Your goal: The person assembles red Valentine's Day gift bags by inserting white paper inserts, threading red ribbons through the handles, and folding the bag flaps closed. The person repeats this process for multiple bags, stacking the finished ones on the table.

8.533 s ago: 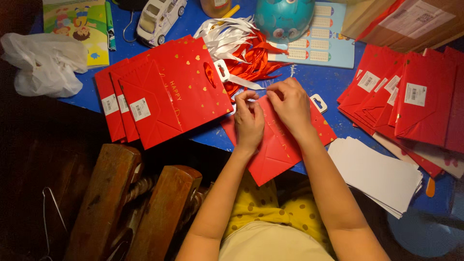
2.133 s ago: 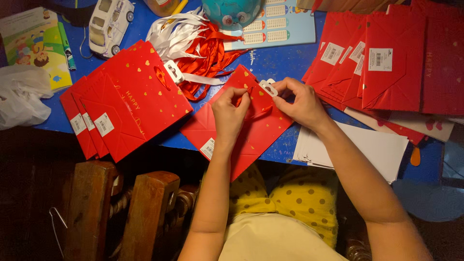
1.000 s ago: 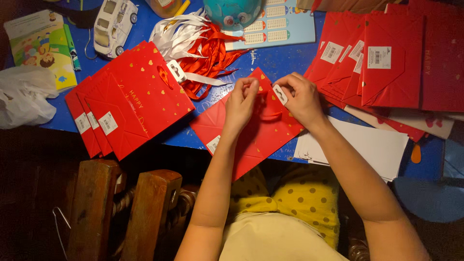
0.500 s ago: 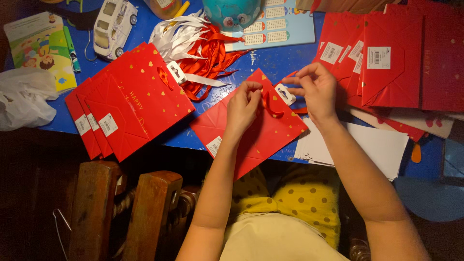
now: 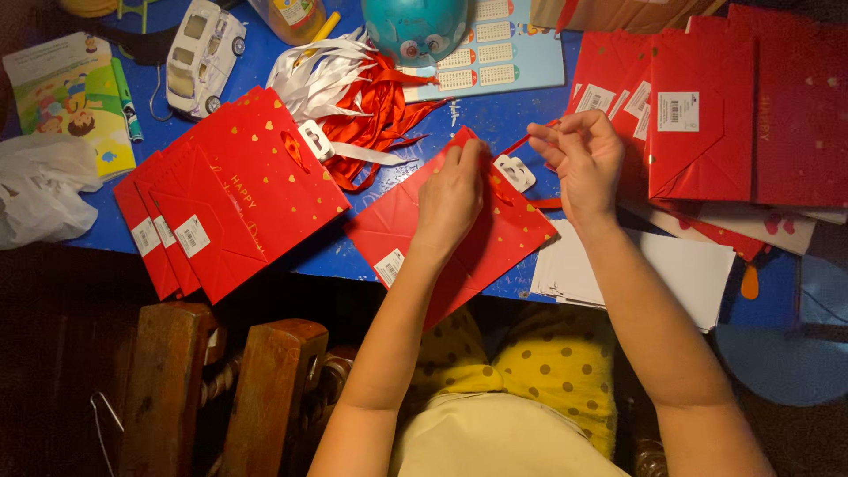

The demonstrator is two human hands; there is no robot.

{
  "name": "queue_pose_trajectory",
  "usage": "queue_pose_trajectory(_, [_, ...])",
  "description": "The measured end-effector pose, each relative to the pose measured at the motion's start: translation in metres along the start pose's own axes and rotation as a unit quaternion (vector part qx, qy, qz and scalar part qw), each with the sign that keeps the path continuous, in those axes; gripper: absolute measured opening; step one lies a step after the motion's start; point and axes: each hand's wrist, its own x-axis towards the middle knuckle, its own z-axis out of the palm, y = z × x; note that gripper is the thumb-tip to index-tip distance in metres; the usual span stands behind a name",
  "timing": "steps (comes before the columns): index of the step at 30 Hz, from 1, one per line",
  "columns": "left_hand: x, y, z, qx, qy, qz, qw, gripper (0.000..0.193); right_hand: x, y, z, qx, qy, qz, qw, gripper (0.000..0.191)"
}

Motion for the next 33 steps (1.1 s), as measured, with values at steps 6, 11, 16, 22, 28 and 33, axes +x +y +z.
queue_pose_trajectory(6, [-0.003, -0.015, -0.020, -0.060, 0.025, 0.057, 0.996, 0.020, -0.001, -0.004, 0.001, -0.058, -0.044, 0.023, 0.997, 0.016])
queue_pose_trajectory(11, [-0.002, -0.011, -0.039, -0.039, 0.063, 0.086, 0.994, 0.019, -0.011, -0.011, 0.005, -0.353, -0.226, -0.015, 0.908, 0.018])
queue_pose_trajectory(16, [0.003, 0.004, -0.056, 0.000, 0.075, 0.115, 0.991, 0.019, -0.013, -0.017, 0.011, -0.440, -0.362, -0.031, 0.821, 0.006])
queue_pose_trajectory(22, [0.003, 0.016, -0.079, 0.007, 0.075, 0.125, 0.989, 0.018, -0.012, -0.040, 0.020, -0.401, -0.345, 0.015, 0.849, 0.021])
queue_pose_trajectory(28, [0.001, 0.034, -0.093, 0.033, 0.075, 0.105, 0.991, 0.015, -0.032, -0.084, 0.044, -0.335, -0.240, -0.055, 0.909, 0.033])
queue_pose_trajectory(33, [-0.005, 0.047, -0.107, 0.019, 0.098, 0.132, 0.986, 0.015, -0.043, -0.108, 0.064, -0.288, -0.382, -0.066, 0.876, 0.054])
